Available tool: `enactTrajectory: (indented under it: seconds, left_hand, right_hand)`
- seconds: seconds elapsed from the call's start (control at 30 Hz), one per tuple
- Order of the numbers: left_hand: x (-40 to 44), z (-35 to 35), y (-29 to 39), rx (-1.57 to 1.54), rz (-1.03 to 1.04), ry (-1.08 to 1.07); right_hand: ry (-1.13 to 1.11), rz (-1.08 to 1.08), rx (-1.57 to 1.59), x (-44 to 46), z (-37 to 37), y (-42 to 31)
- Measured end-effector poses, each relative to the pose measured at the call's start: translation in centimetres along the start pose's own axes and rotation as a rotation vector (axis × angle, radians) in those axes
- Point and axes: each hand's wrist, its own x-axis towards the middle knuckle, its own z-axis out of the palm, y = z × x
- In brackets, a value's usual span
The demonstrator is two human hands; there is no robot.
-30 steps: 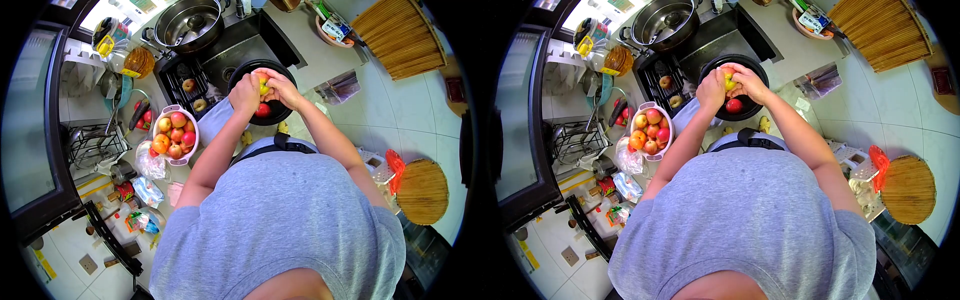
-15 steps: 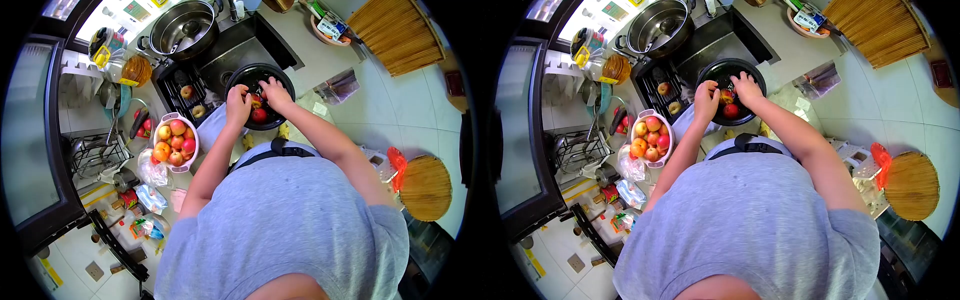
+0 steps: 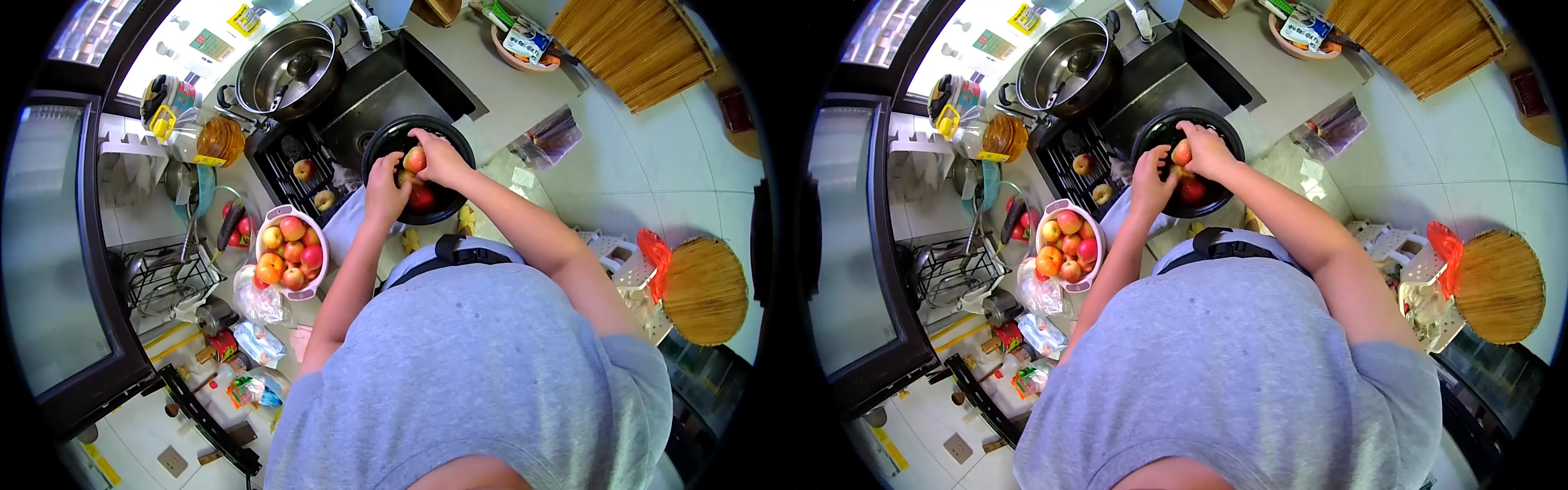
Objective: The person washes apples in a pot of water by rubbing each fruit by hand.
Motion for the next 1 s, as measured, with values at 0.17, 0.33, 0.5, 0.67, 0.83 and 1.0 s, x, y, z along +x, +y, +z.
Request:
enactTrajectory:
  seconds: [0.17,0.33,0.5,0.67,0.83,1.0]
  left_hand:
    - [1.4,0.4,2.3,-0.03,0.182,0.062]
    - [2.2,0.2,4.7,-0.277,-0.056,0.161]
    - [2.2,0.7,4.8,-0.281,-0.143,0.224]
    - [1.4,0.3,4.6,-0.325,-0.199,0.199]
    - [0.8,-0.1,4.2,-0.359,-0.194,0.213]
    - [1.0,0.4,4.2,-0.538,-0.174,0.199]
  right_hand:
    - [-0.009,0.087,0.514,-0.1,0.9,0.6]
    - [0.072,0.058,0.856,-1.4,-0.6,-1.8]
    - [0.241,0.033,0.804,-1.6,0.1,-3.1]
    - [0.13,0.064,0.909,-2.2,0.4,-3.2]
    - [0.108,-0.027,1.045,-2.0,0.3,-3.8]
    - [0.052,0.125,1.362,-2.5,-0.7,-4.7]
